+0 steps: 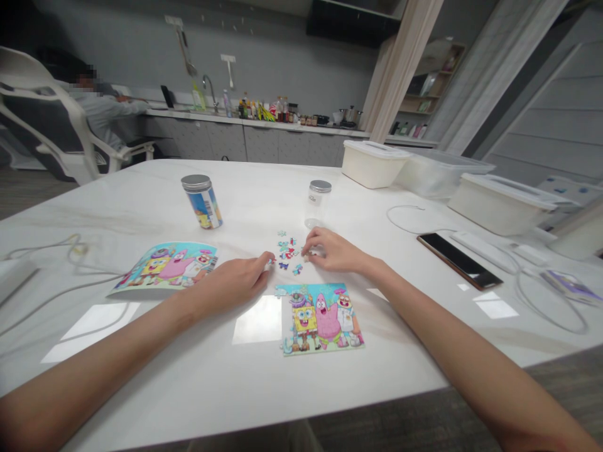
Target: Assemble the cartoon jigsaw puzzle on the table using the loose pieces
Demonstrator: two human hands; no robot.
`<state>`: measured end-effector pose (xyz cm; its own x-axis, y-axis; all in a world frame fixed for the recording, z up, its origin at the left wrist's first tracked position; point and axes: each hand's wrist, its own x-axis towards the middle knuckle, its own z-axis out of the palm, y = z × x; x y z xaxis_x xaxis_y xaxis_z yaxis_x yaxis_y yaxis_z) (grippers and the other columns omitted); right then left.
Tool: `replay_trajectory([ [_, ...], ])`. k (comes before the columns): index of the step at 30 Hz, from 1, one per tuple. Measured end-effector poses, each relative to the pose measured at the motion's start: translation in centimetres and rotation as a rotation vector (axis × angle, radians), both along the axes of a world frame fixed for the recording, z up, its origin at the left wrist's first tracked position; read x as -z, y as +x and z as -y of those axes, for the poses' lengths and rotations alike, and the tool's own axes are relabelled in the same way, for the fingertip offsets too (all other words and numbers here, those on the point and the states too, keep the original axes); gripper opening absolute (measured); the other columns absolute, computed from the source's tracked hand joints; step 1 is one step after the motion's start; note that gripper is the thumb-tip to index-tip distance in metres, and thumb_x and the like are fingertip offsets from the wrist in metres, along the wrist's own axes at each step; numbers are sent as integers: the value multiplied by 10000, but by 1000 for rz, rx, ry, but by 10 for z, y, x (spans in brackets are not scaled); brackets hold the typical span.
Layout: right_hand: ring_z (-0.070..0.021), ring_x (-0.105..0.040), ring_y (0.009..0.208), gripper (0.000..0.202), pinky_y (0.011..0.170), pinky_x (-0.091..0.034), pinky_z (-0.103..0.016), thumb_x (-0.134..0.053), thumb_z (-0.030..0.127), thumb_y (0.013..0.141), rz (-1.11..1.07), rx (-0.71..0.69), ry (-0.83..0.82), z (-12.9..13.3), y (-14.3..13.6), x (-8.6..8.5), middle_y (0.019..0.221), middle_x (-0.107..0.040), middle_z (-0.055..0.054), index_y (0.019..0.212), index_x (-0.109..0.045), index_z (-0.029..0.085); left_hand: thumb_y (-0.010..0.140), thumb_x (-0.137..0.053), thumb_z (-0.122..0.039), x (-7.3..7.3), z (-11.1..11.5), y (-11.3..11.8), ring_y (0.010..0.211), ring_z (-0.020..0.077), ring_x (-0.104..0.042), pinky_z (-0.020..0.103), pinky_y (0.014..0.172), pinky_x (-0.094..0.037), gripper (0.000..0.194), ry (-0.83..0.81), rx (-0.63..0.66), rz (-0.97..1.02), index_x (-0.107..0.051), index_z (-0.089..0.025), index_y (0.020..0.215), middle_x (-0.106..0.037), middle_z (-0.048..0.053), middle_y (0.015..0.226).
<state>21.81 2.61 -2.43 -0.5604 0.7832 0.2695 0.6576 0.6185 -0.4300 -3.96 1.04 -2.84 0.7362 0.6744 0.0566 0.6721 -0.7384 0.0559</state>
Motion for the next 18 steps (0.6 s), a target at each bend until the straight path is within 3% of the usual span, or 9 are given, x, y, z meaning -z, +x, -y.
replay_trajectory([
  [3, -176, -589, 853, 57, 793, -475, -331, -609, 176, 792, -24, 21, 10, -1, 0, 2, 928, -598, -60, 800, -664, 190, 950, -278, -217, 0, 0, 0, 698, 232, -655, 302, 572, -411, 251, -5, -2, 6, -447, -140, 1120, -670, 83, 764],
  [8, -145, -582, 731, 101, 685, -457, -270, -592, 111, 749, -67, 52, -21, -4, -1, 5, 772, -645, -10, 794, -638, 189, 945, -280, -212, -1, 0, 0, 700, 236, -656, 308, 567, -406, 253, -11, 3, 8, -446, -140, 1122, -671, 85, 767],
  [14, -156, -587, 785, 198, 710, -452, -278, -524, 24, 709, -42, -10, 12, -2, -2, 4, 811, -657, -19, 784, -608, 187, 948, -285, -216, 1, 0, -1, 698, 230, -655, 303, 557, -403, 247, 7, 3, -1, -443, -140, 1122, -675, 85, 772],
  [18, -170, -588, 850, 171, 759, -471, -303, -538, 86, 788, -21, -24, 33, 1, -3, 2, 909, -633, -45, 884, -632, 192, 950, -292, -223, 2, -1, -1, 721, 219, -658, 294, 572, -419, 247, 11, -2, -2, -445, -145, 1128, -685, 87, 813],
])
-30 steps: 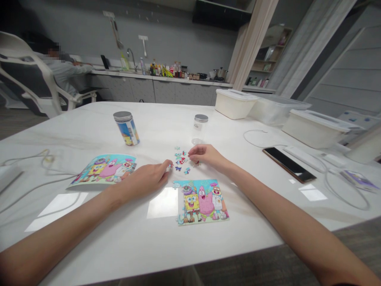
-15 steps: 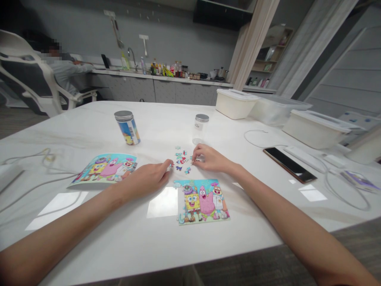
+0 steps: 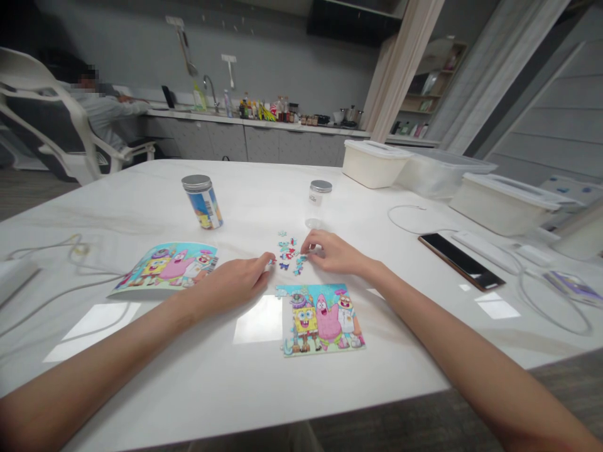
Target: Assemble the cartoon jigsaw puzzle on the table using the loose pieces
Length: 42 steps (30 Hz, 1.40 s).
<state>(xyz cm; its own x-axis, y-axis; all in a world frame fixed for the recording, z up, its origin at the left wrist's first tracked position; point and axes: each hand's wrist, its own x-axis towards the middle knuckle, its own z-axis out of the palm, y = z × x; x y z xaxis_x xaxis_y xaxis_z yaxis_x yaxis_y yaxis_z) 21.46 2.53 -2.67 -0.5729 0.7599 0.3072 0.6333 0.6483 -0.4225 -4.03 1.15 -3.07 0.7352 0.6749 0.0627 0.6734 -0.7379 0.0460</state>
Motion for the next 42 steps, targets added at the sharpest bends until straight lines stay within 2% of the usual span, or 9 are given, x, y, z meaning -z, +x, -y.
replay_trajectory([
  [4, -187, -589, 885, 143, 808, -475, -335, -581, 149, 817, 62, 11, 17, 2, -1, 0, 960, -605, -61, 918, -669, 201, 939, -314, -204, -1, 0, 0, 771, 211, -662, 286, 606, -434, 218, -16, 8, -5, -471, -171, 1086, -689, 84, 890],
  [9, -202, -587, 890, 101, 812, -477, -347, -579, 135, 816, 68, 34, 60, 2, -1, -1, 921, -600, -64, 849, -654, 193, 955, -293, -238, -1, 0, 0, 727, 218, -656, 299, 604, -443, 241, -42, -13, 22, -462, -151, 1104, -683, 93, 831],
  [14, -212, -583, 916, 130, 827, -475, -366, -537, 136, 851, 68, 32, 82, 1, -2, -1, 934, -607, -72, 885, -647, 195, 945, -306, -232, -1, -1, 1, 820, 240, -661, 323, 670, -454, 253, -67, -39, 40, -516, -165, 1069, -689, 118, 927],
  [19, -211, -580, 921, 145, 835, -475, -370, -534, 123, 849, 78, 45, 107, -1, 0, 2, 932, -602, -67, 889, -648, 202, 945, -352, -281, -9, 2, 1, 776, 235, -649, 314, 638, -437, 249, -133, -134, 77, -524, -168, 1086, -686, 108, 871],
  [23, -212, -579, 910, 131, 827, -476, -371, -534, 125, 853, 80, 68, 126, -1, 0, 3, 923, -596, -72, 881, -642, 194, 925, -351, -218, -12, 0, -1, 837, 227, -639, 290, 620, -411, 269, -200, -184, 113, -586, -197, 1054, -681, 99, 931],
  [29, -218, -575, 908, 131, 826, -475, -380, -537, 105, 835, 82, 98, 139, -2, 0, 2, 910, -594, -70, 861, -632, 192, 895, -433, -316, -9, -6, -5, 695, 167, -579, 263, 573, -368, 194, -321, -163, 265, -556, -201, 991, -646, 35, 792],
  [33, -213, -570, 915, 132, 831, -472, -377, -540, 124, 847, 70, 52, 133, 1, -2, -1, 927, -586, -71, 884, -644, 197, 883, -448, -369, -8, -4, -5, 657, 158, -551, 259, 538, -333, 183, -335, -180, 299, -495, -211, 963, -625, 14, 760],
  [38, -193, -573, 901, 130, 830, -474, -354, -645, 237, 827, 98, -83, 4, 10, -6, -8, 979, -567, -62, 951, -679, 216, 909, -392, -357, -9, -1, -4, 657, 164, -553, 262, 536, -333, 192, -299, -192, 282, -462, -212, 1013, -617, 20, 766],
  [42, -184, -568, 893, 102, 823, -476, -345, -645, 224, 828, 106, -91, -49, 13, -8, -10, 972, -557, -51, 926, -673, 226, 922, -358, -350, -10, 0, -4, 672, 173, -565, 264, 543, -344, 233, -287, -193, 264, -447, -212, 1086, -620, 27, 776],
])
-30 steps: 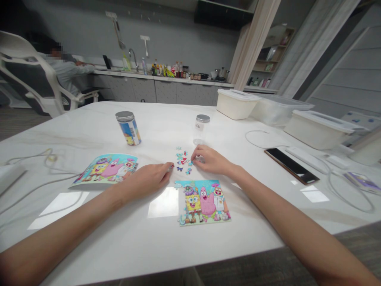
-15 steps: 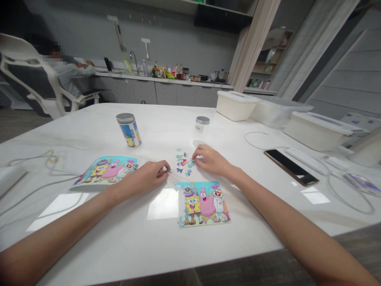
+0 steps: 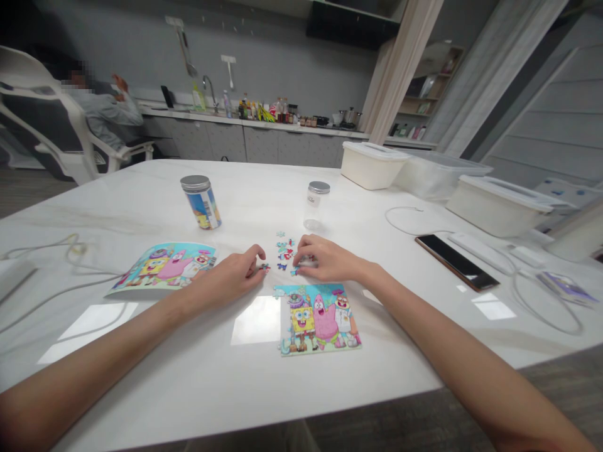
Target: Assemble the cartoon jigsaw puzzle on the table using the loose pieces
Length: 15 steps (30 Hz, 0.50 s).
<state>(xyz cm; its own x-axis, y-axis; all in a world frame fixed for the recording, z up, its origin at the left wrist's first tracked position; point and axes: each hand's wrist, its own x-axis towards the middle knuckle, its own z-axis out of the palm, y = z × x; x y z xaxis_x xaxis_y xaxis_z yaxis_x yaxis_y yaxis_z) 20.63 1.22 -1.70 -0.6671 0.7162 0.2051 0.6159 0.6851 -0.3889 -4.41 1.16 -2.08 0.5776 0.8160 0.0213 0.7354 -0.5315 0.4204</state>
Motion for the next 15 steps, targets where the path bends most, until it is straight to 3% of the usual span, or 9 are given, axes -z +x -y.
replay_trajectory([
  [5, -179, -565, 886, 62, 810, -473, -339, -625, 186, 823, -42, -17, -59, 0, -3, 0, 959, -579, -49, 880, -623, 209, 917, -370, -353, 0, -1, 0, 672, 176, -563, 266, 547, -334, 232, -4, 18, 1, -442, -211, 1085, -618, 18, 762],
  [10, -136, -557, 739, 108, 682, -462, -281, -550, 110, 823, -138, -46, -175, 3, -7, -2, 836, -633, -13, 849, -598, 202, 912, -376, -352, 1, -1, 0, 681, 177, -560, 265, 547, -326, 236, -17, 8, 1, -443, -211, 1089, -608, 13, 753],
  [15, -141, -581, 790, 140, 668, -449, -276, -547, 100, 794, -188, -37, -235, 8, -14, -7, 871, -663, -24, 858, -621, 201, 896, -409, -357, -1, 0, 0, 640, 164, -523, 258, 537, -306, 250, -23, 2, 52, -494, -205, 1075, -580, -1, 698],
])
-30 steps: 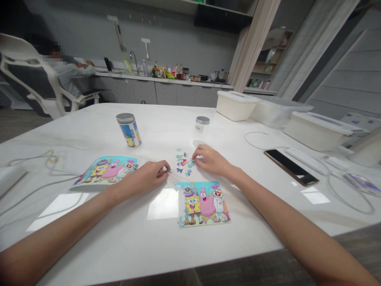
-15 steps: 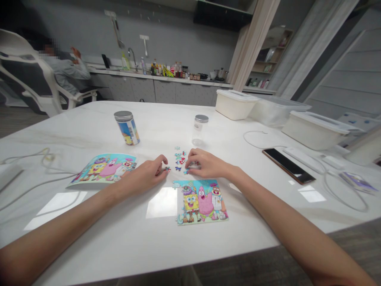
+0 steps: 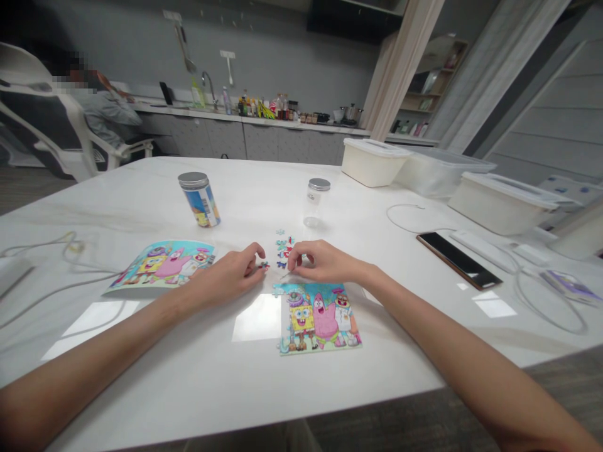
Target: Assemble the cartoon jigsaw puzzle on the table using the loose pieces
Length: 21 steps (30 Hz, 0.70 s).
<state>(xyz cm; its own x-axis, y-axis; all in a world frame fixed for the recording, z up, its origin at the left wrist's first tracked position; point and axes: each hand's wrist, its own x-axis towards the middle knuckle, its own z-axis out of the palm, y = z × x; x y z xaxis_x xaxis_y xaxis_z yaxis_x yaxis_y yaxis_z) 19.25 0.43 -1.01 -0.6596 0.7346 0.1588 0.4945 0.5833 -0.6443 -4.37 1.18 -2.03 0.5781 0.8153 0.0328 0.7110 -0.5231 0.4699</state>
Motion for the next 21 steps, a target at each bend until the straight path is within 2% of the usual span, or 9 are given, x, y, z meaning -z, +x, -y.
replay_trajectory([
  [5, -128, -559, 704, 112, 608, -426, -270, -565, 154, 792, -86, 70, -98, 3, -6, -1, 807, -668, -18, 835, -661, 193, 863, -469, -368, -5, 2, 3, 549, 108, -389, 242, 545, -291, 250, -119, 77, 178, -640, -187, 840, -442, -42, 585],
  [10, -139, -574, 732, 100, 636, -437, -292, -613, 227, 798, -190, 87, -187, 5, -10, -1, 836, -682, -39, 839, -692, 181, 826, -527, -375, -4, 4, 6, 518, 90, -274, 240, 502, -213, 254, -294, 123, 272, -689, -182, 796, -284, -65, 548],
  [17, -133, -613, 754, 89, 731, -478, -300, -693, 245, 754, -398, 147, -433, 5, -14, 1, 804, -674, -18, 812, -674, 180, 797, -570, -405, -1, 6, 9, 527, 90, -292, 232, 492, -210, 257, -460, 125, 387, -676, -172, 773, -323, -62, 542],
  [21, -118, -588, 685, 117, 640, -443, -271, -657, 285, 807, -411, 165, -464, 5, -14, 0, 781, -680, -16, 854, -683, 181, 783, -588, -400, -2, 6, 9, 520, 85, -305, 229, 489, -215, 251, -518, 93, 437, -676, -166, 762, -369, -61, 541],
])
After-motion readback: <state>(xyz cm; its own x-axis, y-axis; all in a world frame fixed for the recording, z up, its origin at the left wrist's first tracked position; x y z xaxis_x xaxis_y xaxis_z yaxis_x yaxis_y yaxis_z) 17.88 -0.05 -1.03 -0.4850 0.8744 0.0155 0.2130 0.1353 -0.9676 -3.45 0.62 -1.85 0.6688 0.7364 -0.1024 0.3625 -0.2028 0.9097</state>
